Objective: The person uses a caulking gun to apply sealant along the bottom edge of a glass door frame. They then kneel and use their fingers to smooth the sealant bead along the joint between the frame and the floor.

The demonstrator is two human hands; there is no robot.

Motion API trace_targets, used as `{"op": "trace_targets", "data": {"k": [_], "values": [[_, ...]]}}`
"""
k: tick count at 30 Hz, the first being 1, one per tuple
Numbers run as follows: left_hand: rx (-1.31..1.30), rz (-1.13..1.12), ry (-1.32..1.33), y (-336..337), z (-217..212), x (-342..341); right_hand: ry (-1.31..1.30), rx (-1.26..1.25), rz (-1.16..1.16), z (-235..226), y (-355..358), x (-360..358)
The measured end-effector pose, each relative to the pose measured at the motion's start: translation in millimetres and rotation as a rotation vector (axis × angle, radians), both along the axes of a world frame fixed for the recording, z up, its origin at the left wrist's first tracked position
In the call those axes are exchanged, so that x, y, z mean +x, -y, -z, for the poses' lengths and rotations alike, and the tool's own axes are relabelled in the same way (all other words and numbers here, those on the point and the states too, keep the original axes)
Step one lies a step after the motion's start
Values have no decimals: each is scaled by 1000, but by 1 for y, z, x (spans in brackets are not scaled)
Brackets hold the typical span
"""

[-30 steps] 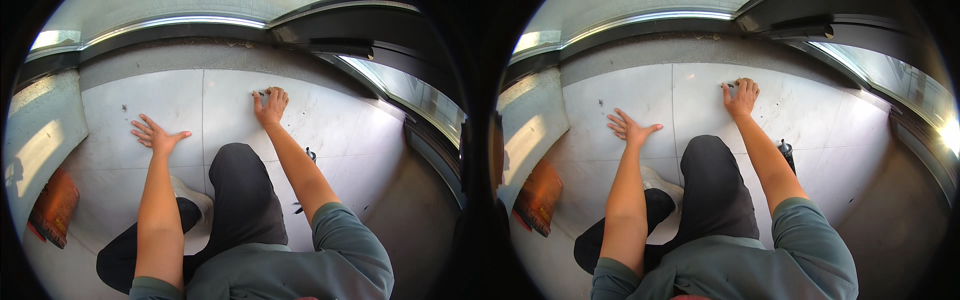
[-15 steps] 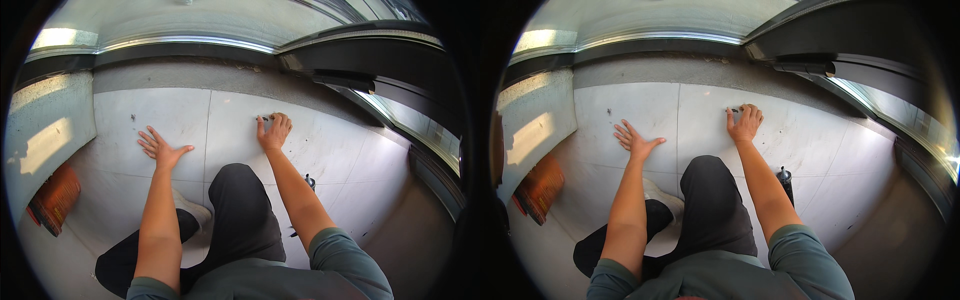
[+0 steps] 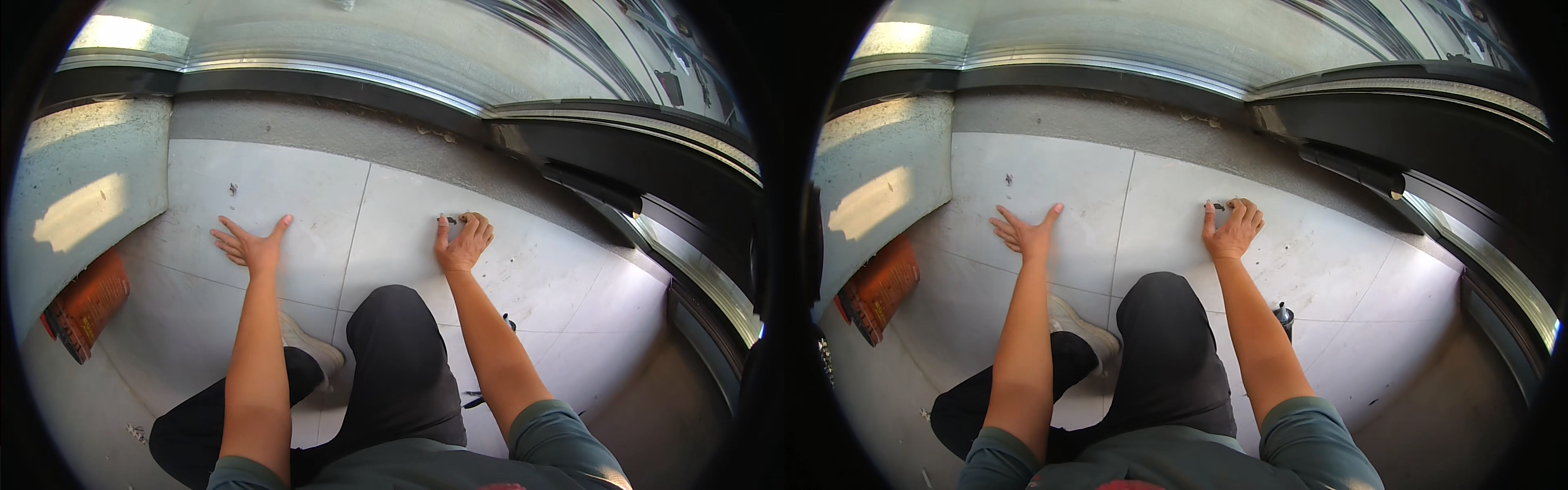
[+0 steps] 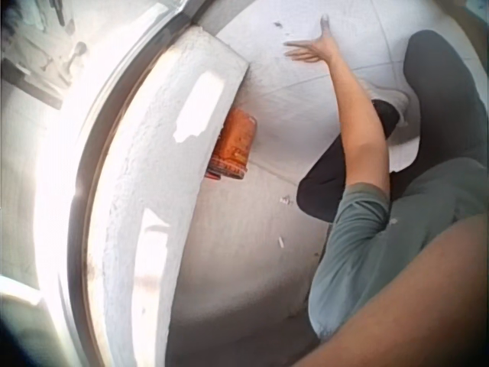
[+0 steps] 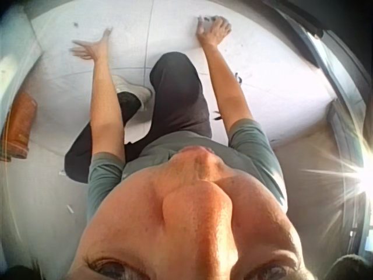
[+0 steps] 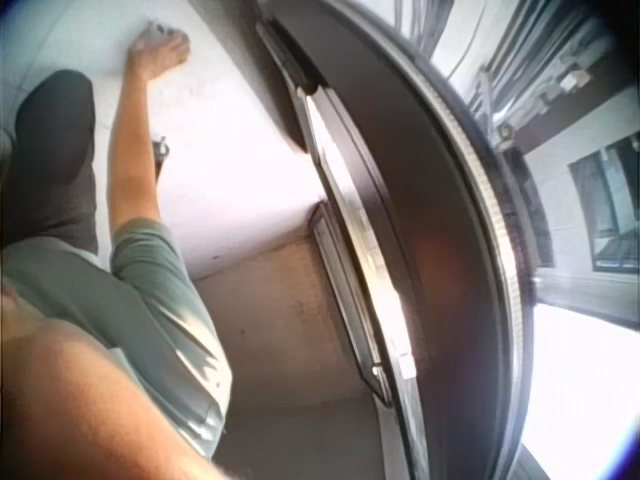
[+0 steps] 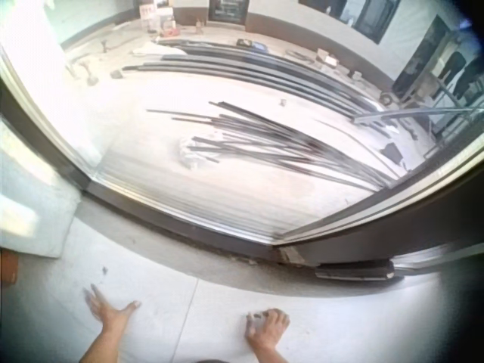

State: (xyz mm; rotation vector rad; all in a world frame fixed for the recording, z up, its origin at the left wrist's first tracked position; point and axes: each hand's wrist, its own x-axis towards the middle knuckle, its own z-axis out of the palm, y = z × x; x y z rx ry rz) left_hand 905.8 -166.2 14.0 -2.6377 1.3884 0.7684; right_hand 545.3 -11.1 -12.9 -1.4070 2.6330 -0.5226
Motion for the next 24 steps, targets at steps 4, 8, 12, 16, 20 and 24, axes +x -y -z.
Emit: {"op": "trace_targets", "data": {"k": [4, 8, 12, 16, 20, 24], "values": [[189, -194, 6, 37, 10, 17, -11, -8, -7, 1, 0, 0], [206, -184, -7, 42, 14, 17, -20, 4, 12, -2, 3, 0], [218, -189, -41, 44, 10, 15, 182, -122, 158, -12, 32, -5], [206, -191, -43, 45, 10, 14, 629, -94, 543, -18, 99, -26], [200, -194, 2, 44, 14, 14, 1172, -10, 804, -28, 149, -49], [197, -192, -6, 43, 16, 15, 1157, 61, 816, -33, 161, -50]]}}
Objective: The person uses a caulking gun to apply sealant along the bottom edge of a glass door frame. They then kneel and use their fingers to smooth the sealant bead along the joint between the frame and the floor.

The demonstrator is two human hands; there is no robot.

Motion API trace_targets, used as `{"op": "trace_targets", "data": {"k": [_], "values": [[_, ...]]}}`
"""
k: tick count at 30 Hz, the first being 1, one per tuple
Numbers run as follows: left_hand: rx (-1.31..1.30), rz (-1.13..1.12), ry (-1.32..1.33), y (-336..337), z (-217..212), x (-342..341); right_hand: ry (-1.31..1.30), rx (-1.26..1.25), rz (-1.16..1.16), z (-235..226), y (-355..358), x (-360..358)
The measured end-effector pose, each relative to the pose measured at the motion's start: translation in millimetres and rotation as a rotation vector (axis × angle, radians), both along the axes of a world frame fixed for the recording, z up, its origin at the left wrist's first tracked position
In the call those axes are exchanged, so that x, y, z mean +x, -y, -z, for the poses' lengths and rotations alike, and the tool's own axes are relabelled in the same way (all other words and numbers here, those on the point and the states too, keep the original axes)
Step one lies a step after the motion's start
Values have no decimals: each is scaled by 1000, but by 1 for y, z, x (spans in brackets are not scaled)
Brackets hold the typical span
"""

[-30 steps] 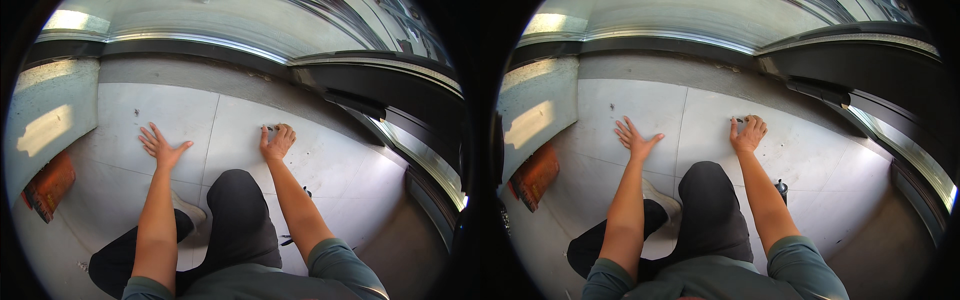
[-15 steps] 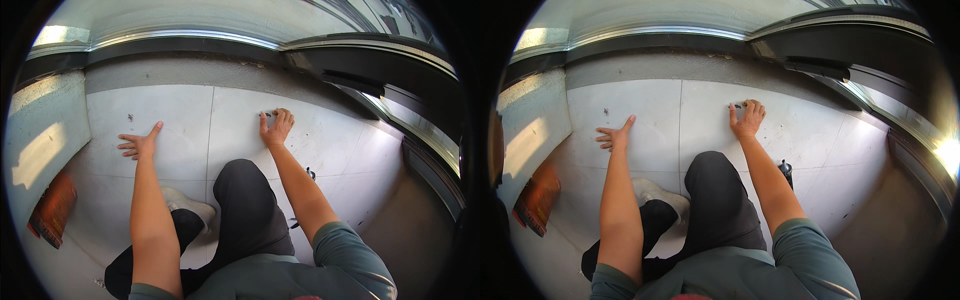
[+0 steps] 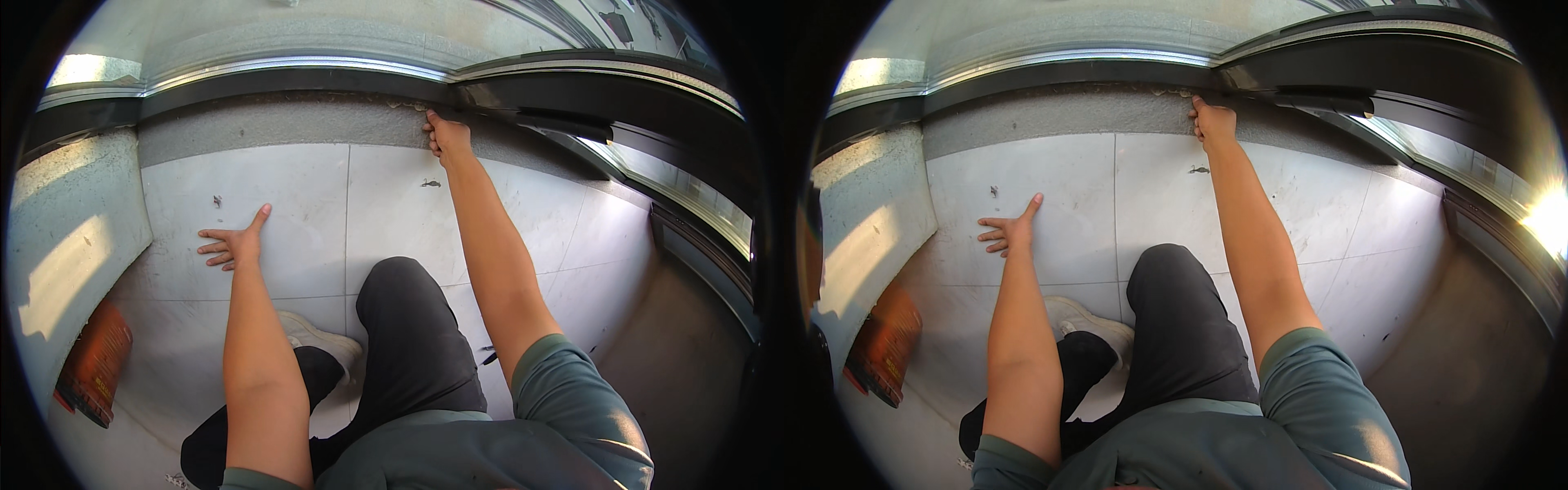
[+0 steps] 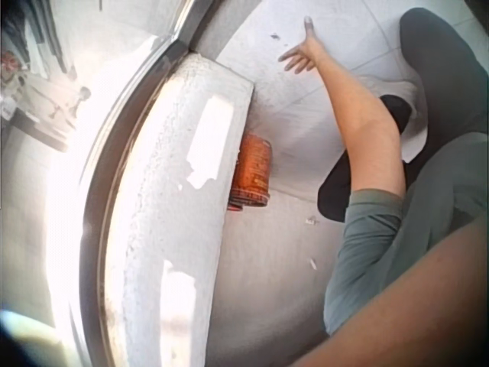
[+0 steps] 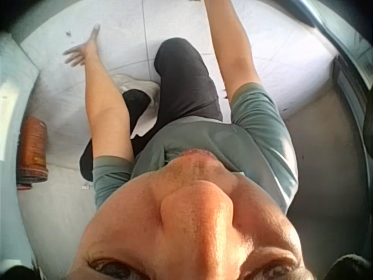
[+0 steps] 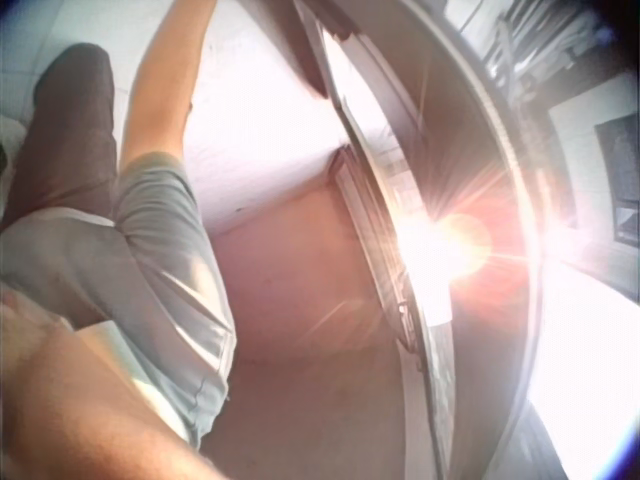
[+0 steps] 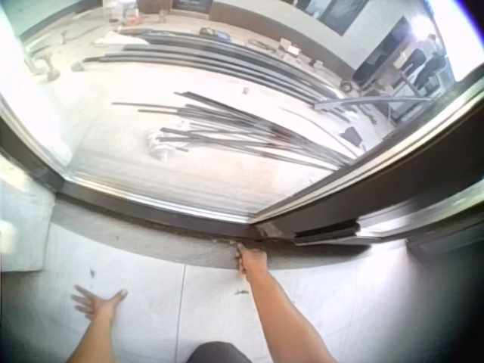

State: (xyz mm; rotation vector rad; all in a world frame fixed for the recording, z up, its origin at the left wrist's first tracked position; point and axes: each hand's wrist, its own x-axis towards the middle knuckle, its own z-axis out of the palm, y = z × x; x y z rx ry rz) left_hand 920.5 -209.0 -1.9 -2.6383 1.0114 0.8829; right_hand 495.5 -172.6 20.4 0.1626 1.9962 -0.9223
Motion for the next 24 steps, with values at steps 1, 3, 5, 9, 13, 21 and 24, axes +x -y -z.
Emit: {"op": "trace_targets", "data": {"k": [1, 3, 5, 9, 13, 21, 24], "values": [[-3, 0, 1, 0, 1, 0, -3, 1, -8, 0, 0, 1], [-4, -3, 3, -1, 1, 0, -7, 13, -24, 0, 0, 0], [-6, -5, 11, -1, 2, 0, -6, 36, -33, 1, 1, -3], [0, 3, 18, 0, 3, 1, -1, 14, -84, 1, 2, -9], [1, 4, 17, 0, 2, 1, -2, 0, -88, 1, 2, -8], [0, 1, 5, 3, -5, -2, -5, 25, -111, 3, 3, -7], [-1, -5, 14, 4, -5, -3, -15, 18, -106, 5, 4, -6]]}}
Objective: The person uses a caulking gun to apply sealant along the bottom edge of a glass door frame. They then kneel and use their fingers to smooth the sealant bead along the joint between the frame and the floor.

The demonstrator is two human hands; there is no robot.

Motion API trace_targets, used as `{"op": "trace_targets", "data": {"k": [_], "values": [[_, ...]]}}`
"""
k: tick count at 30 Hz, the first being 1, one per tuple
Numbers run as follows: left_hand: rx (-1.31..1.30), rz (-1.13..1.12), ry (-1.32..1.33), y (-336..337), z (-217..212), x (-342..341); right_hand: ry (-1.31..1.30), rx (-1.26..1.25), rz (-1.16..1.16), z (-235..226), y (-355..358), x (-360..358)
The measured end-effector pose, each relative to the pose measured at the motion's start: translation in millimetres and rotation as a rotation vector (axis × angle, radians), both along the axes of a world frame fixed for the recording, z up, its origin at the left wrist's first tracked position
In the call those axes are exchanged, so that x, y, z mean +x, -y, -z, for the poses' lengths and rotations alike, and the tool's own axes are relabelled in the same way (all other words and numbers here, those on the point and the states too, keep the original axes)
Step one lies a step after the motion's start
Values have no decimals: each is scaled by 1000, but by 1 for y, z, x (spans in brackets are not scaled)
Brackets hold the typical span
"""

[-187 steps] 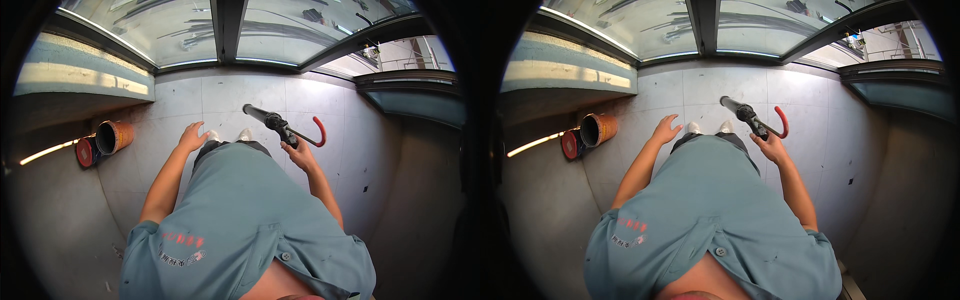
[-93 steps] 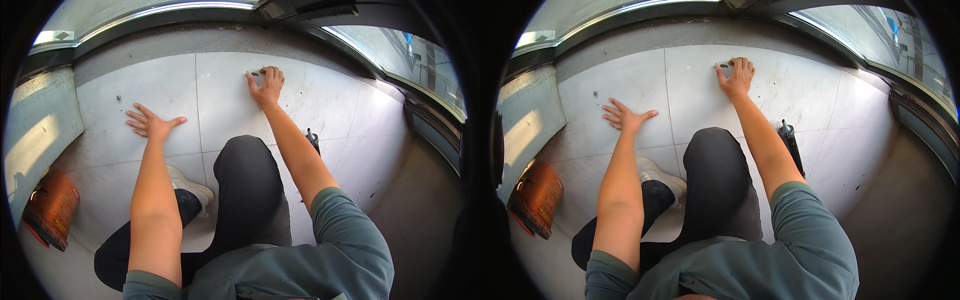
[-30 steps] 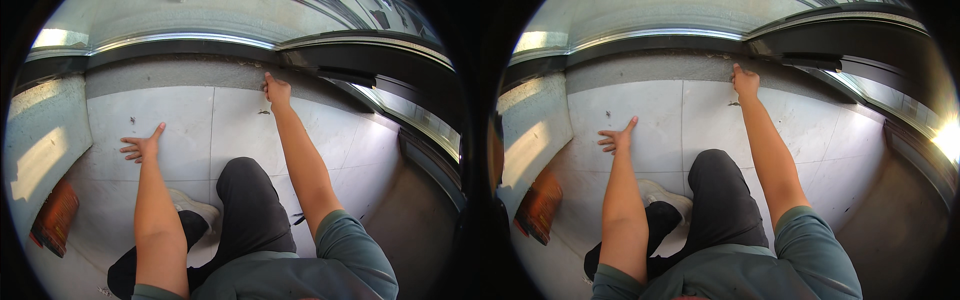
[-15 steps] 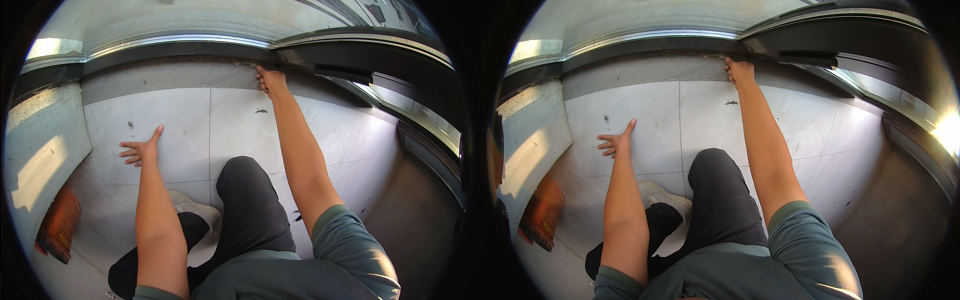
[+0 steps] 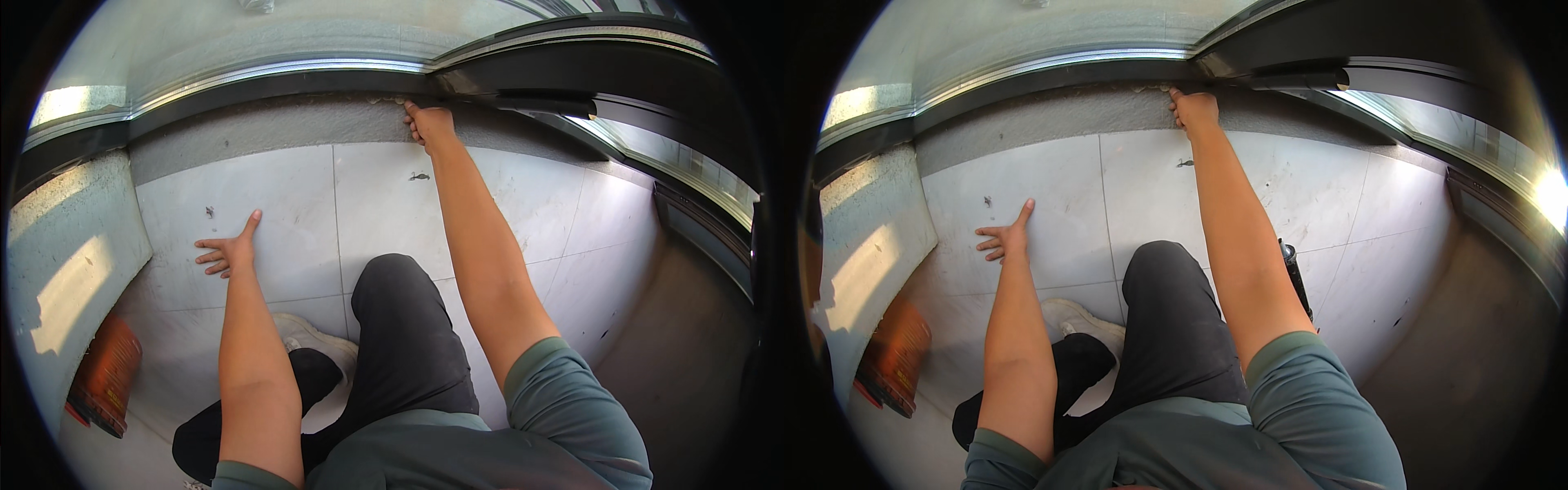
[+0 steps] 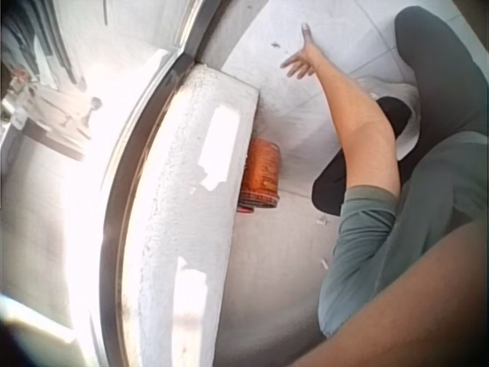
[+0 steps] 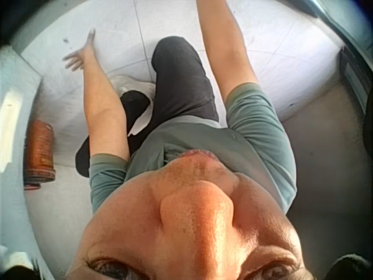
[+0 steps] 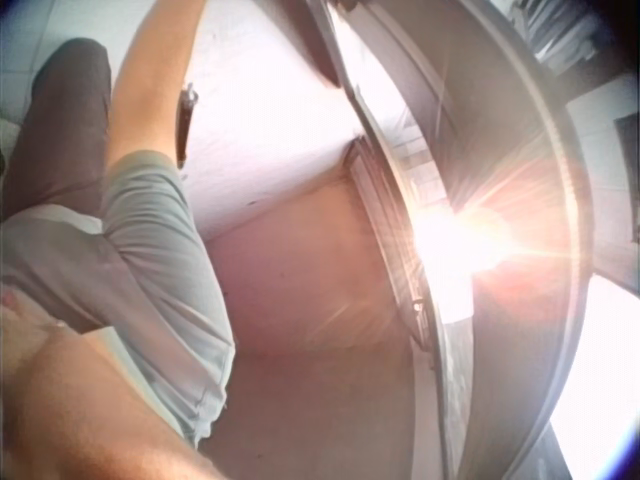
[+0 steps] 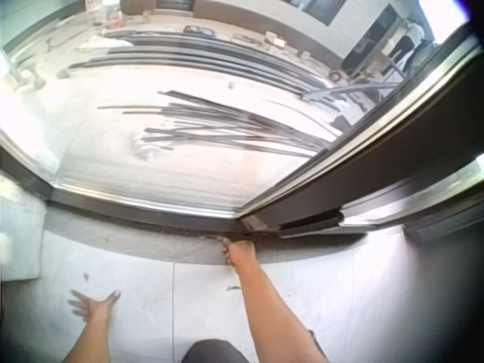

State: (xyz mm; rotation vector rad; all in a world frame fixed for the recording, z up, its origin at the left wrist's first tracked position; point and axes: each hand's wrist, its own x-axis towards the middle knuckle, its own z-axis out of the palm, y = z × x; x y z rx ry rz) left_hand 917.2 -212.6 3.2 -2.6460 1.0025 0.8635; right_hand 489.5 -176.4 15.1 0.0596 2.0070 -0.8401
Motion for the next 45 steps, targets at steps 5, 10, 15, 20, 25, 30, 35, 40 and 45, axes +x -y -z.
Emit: {"op": "trace_targets", "data": {"k": [5, 10, 15, 20, 25, 30, 35, 40, 45], "values": [[-16, 1, 0, -2, 0, 0, -33, 18, 6, 2, 0, 3], [-11, -7, 3, -1, -2, -2, -56, 27, 1, 1, 2, 4], [-17, -3, -3, -2, -4, -2, -29, 10, -33, -3, 1, 1], [-16, 11, 7, -2, -4, -3, 4, 53, -63, -4, 4, -3], [-17, 13, -9, -2, -5, -3, -15, 93, -105, -3, 8, -4], [-10, 10, 0, -2, -3, -2, 7, 93, -103, -1, 8, -5], [-10, 15, 31, -1, 1, -1, 3, 86, -168, 4, 6, -10], [-5, 8, 19, -1, 2, 0, -396, 66, -227, 11, -2, 10], [6, 5, -8, -1, 0, 0, -805, -61, -115, 19, 1, 49]]}}
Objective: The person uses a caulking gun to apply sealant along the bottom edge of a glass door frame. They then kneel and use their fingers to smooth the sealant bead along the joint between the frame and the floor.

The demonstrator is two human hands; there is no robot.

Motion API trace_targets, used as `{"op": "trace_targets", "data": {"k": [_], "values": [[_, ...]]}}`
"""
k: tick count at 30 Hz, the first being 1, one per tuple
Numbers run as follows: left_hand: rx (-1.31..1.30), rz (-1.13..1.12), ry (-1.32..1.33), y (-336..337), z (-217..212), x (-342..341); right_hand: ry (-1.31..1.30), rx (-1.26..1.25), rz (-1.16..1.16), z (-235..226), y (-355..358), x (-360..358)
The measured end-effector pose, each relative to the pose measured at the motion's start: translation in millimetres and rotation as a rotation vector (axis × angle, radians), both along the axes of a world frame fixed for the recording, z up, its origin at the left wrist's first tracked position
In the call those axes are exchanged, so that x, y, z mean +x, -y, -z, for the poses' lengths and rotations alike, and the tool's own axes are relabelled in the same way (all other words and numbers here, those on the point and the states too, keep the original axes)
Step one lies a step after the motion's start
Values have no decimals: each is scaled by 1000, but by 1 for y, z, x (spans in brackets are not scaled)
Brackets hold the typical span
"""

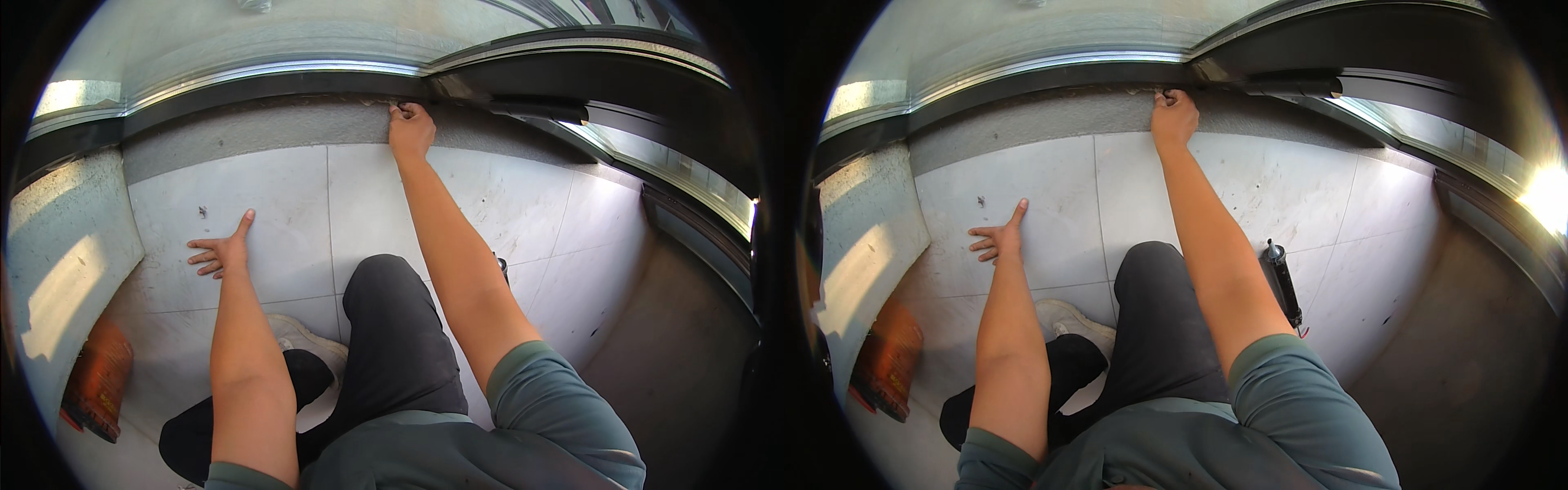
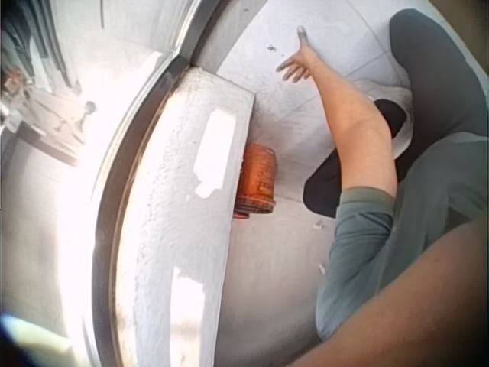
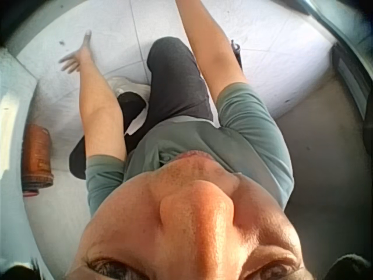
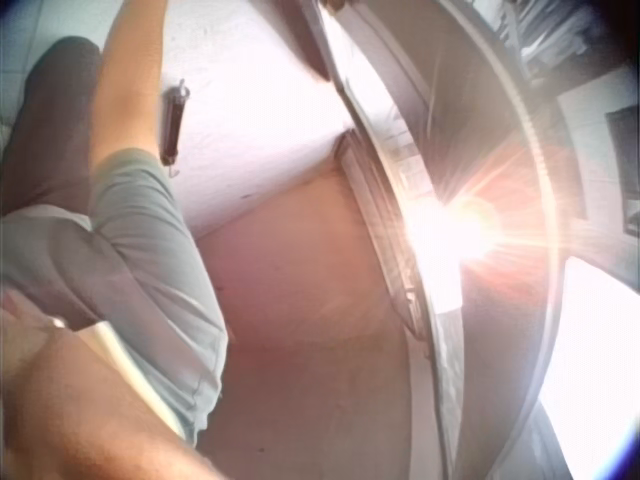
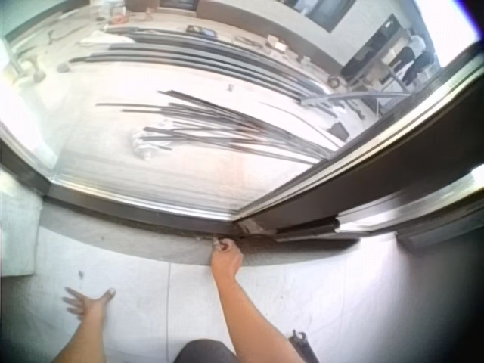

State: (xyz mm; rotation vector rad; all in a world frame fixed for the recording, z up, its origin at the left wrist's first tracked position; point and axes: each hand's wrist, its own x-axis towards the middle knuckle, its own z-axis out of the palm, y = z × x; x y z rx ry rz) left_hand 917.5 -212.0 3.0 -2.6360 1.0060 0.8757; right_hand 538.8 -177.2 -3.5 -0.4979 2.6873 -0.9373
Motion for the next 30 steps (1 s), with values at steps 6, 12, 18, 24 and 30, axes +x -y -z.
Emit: {"op": "trace_targets", "data": {"k": [6, 12, 18, 24, 30], "values": [[-5, -1, -10, -1, 0, 0, -58, 14, 88, 2, 13, 20], [-9, -3, -1, -1, 2, 0, -147, 71, 22, 0, 15, 27], [-11, -3, 5, -1, -1, -1, -181, 176, -83, 0, 19, 24], [-12, -3, 8, 0, -1, -2, 20, -12, -574, -18, -22, 44], [-4, -13, -8, -1, 0, 0, 436, -43, -569, -35, -49, 66]]}}
